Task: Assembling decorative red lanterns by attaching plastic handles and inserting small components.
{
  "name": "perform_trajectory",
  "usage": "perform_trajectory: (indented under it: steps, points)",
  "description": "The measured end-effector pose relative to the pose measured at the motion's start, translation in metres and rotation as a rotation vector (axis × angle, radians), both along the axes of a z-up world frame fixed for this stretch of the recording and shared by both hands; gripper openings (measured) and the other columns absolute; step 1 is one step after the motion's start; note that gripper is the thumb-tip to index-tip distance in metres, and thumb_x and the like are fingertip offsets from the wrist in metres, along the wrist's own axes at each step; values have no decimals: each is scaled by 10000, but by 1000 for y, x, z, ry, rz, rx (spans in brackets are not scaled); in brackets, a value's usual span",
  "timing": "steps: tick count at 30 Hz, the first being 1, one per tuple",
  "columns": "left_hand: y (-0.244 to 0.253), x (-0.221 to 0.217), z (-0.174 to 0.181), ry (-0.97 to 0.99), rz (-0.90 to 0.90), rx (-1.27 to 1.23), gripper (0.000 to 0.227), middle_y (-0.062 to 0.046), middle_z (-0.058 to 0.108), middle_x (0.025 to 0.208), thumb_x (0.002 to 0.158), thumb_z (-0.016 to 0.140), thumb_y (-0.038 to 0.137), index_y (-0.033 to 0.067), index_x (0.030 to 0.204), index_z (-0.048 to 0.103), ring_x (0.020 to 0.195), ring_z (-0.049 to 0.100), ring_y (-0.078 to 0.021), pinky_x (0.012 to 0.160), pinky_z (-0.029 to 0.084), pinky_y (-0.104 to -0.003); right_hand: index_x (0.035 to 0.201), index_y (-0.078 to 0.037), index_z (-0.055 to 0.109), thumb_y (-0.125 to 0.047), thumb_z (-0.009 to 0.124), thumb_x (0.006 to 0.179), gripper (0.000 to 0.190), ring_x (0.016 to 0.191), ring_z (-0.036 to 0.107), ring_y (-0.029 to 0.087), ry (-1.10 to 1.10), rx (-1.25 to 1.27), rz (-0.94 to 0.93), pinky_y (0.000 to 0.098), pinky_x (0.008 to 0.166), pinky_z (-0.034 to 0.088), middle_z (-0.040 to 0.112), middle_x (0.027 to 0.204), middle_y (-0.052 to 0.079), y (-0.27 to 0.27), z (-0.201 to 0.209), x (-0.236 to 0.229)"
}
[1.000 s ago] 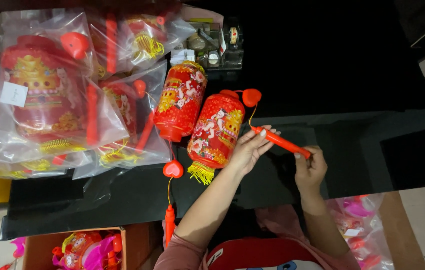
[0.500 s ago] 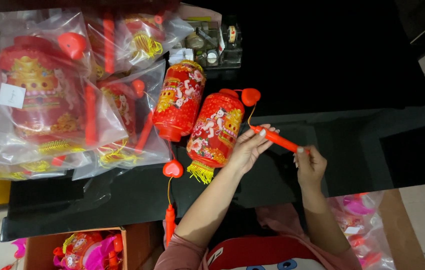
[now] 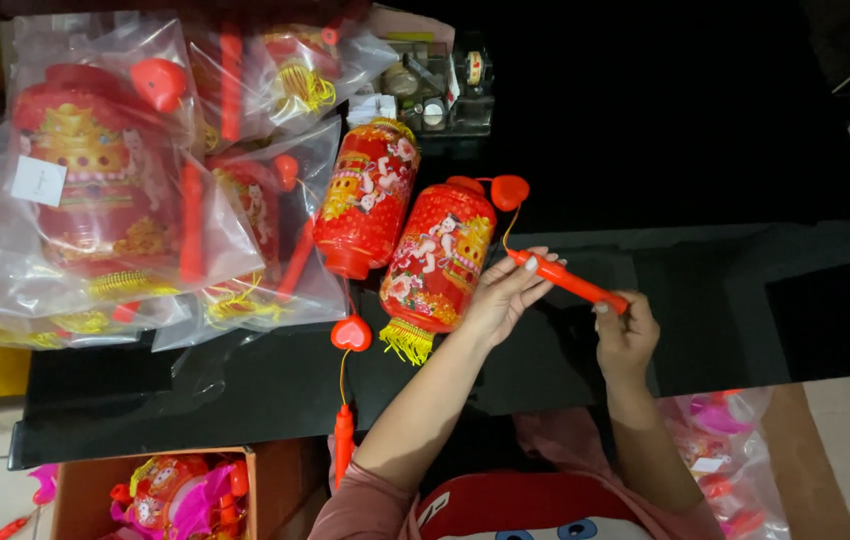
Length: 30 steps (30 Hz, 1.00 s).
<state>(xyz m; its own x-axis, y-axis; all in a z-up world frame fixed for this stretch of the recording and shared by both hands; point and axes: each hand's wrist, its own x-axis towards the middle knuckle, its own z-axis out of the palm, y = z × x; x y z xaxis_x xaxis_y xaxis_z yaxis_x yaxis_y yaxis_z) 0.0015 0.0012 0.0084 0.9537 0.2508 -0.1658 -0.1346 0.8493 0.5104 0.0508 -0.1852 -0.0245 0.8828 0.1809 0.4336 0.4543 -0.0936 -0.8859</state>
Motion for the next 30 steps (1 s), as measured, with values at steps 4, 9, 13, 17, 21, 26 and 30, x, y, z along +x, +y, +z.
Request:
perform_trajectory:
  steps: [4,9,13,17,21,26,30]
  points:
    - [1,1,0,-21,-10,-8,417,-296,639,1310,989,735,171,-32,1339,635,1217,635,-384,1028,524,-466,1135,23,550,-89,675,1027,200,655,583,133,-34,49,39,245,543,497,615,928,112,2,-1,-2]
    - [1,1,-4,-30,-9,-20,402,-295,635,1317,987,734,157,-27,1332,640,1216,633,-385,1016,537,-454,1107,53,602,-319,614,1064,375,560,525,109,41,115,93,234,490,443,610,777,101,-6,-21,9]
    - [1,-1,-2,-37,4,4,401,-268,651,1311,986,736,171,-19,1328,645,1212,642,-357,1010,545,-427,912,-10,661,-182,636,1058,226,477,479,129,14,4,34,246,450,396,564,585,70,-8,-25,8]
    - [1,-1,-8,-50,-3,7,449,-284,620,1352,1022,693,247,-14,1376,601,1284,588,-394,1067,482,-497,1029,20,650,-136,743,1011,182,599,533,197,-247,-91,-25,310,560,448,624,759,125,-2,-1,-7]
    - [3,4,-21,-98,0,-96,447,-294,614,1354,1059,651,282,-12,1386,570,1300,571,-425,1075,485,-555,1123,74,616,22,780,935,255,845,643,331,-458,-114,5,403,733,511,650,986,186,8,3,-19]
    - [-1,7,-22,-111,1,-226,414,-233,645,1341,1072,623,416,64,1291,620,1329,560,-403,1094,480,-580,1118,114,642,3,826,874,325,876,694,378,-440,-100,64,405,738,546,704,1001,213,22,18,-35]
    - [-9,23,-50,-80,-19,-573,349,-228,642,1334,1084,622,348,21,1204,605,1312,583,-372,1135,432,-647,1076,48,758,-27,846,843,260,712,617,313,-710,-198,112,426,675,505,666,879,129,36,65,-44]
